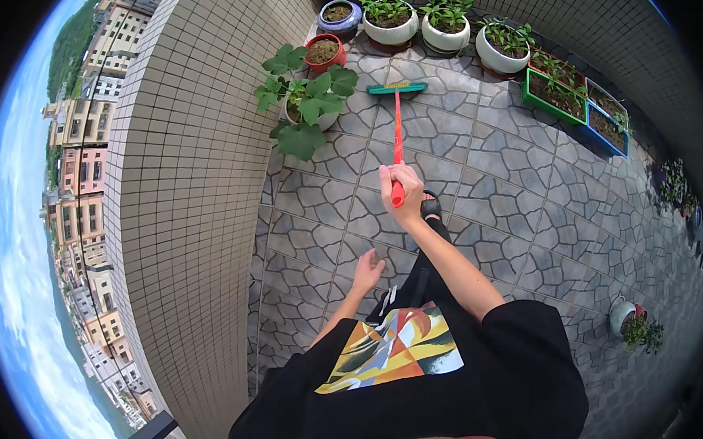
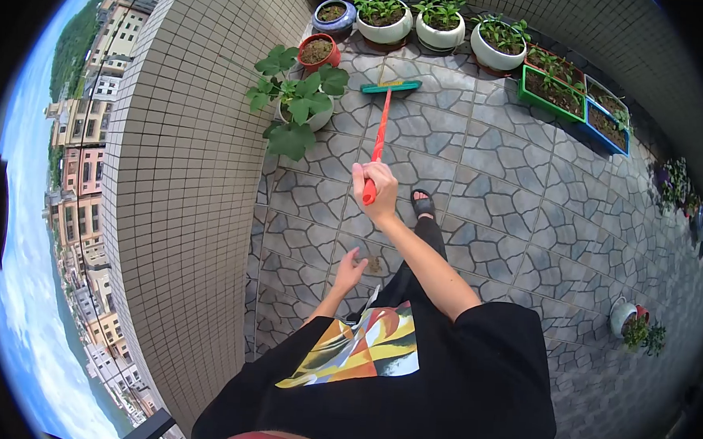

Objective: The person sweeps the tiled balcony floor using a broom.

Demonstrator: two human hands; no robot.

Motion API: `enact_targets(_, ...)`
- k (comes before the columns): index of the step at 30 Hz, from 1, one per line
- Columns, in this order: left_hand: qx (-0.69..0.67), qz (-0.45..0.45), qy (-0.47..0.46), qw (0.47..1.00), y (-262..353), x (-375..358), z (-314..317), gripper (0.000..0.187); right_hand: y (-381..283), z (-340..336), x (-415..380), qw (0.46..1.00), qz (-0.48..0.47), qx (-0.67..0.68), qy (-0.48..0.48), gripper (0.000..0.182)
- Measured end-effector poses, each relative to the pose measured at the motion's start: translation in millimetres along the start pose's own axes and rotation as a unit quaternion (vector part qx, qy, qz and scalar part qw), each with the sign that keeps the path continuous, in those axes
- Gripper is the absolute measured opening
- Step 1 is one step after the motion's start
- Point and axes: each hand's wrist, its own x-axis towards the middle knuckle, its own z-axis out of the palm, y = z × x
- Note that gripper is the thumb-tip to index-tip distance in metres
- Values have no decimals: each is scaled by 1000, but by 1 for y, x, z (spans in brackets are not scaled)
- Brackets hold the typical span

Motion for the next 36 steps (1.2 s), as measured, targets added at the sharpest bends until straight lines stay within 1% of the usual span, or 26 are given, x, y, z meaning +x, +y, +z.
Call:
enact_targets(2,-13,129,114,985,27,-5,12,73,-41,-12,-51,1000,7,-7,-20,29)
enact_targets(3,-89,223,158,958,31,13,23,71,-64,-18,-76,999,16,-4,-51,29)
enact_targets(4,-129,265,180,938,39,6,22,70,-88,-27,-103,996,29,-1,-83,29)
enact_targets(5,-165,309,199,915,48,0,20,69,-113,-38,-127,996,28,-3,-84,29)
enact_targets(6,-196,345,209,894,56,-11,15,64,-139,-49,-147,988,25,-4,-149,30)
enact_targets(7,-220,363,210,881,57,-25,7,59,-162,-58,-162,976,23,-5,-217,31)
enact_targets(8,-238,369,211,873,57,-39,0,54,-182,-67,-172,975,24,-6,-223,31)
enact_targets(10,-264,367,200,869,55,-70,-16,45,-215,-83,-183,948,34,-10,-316,36)
enact_targets(11,-275,366,195,867,53,-85,-24,41,-230,-88,-190,944,25,-20,-328,38)
enact_targets(12,-284,363,195,866,50,-98,-30,38,-240,-90,-194,942,24,-17,-333,38)
enact_targets(14,-302,352,198,864,40,-123,-39,33,-256,-94,-206,908,0,18,-419,38)
enact_targets(15,-307,345,205,863,34,-136,-44,32,-264,-90,-206,889,-7,65,-453,40)
enact_targets(16,-318,340,209,860,34,-141,-45,32,-262,-81,-210,884,-4,72,-462,40)
enact_targets(18,-329,335,216,856,35,-149,-49,35,-263,-64,-216,864,-101,162,-465,39)
enact_targets(19,-330,333,220,855,36,-151,-53,38,-266,-59,-211,853,-93,182,-480,39)
enact_targets(21,-334,334,222,853,47,-142,-60,45,-271,-50,-204,850,-71,217,-475,41)
enact_targets(22,-332,341,220,851,55,-135,-65,45,-269,-43,-191,849,-63,245,-463,42)
enact_targets(24,-325,341,198,860,77,-117,-72,41,-264,-37,-164,866,-94,237,-431,41)
enact_targets(26,-335,345,175,859,101,-83,-73,38,-250,-29,-139,905,-134,225,-337,38)
enact_targets(28,-331,358,177,855,133,-47,-69,38,-230,-29,-101,907,-130,210,-341,35)
enact_targets(29,-320,365,161,860,146,-24,-69,34,-218,-28,-82,916,-132,198,-324,35)
enact_targets(30,-319,367,158,860,164,-1,-67,34,-205,-27,-63,924,-132,186,-308,36)
enact_targets(32,-268,387,172,865,201,47,-61,27,-171,-23,-23,928,-128,183,-298,36)
enact_targets(33,-279,396,178,856,212,78,-51,22,-154,-21,-1,934,-139,173,-279,36)
enact_targets(34,-277,396,176,857,230,103,-48,22,-138,-20,19,940,-148,163,-262,36)
enact_targets(36,-203,443,201,850,259,148,-42,23,-103,-17,58,939,-158,162,-259,36)
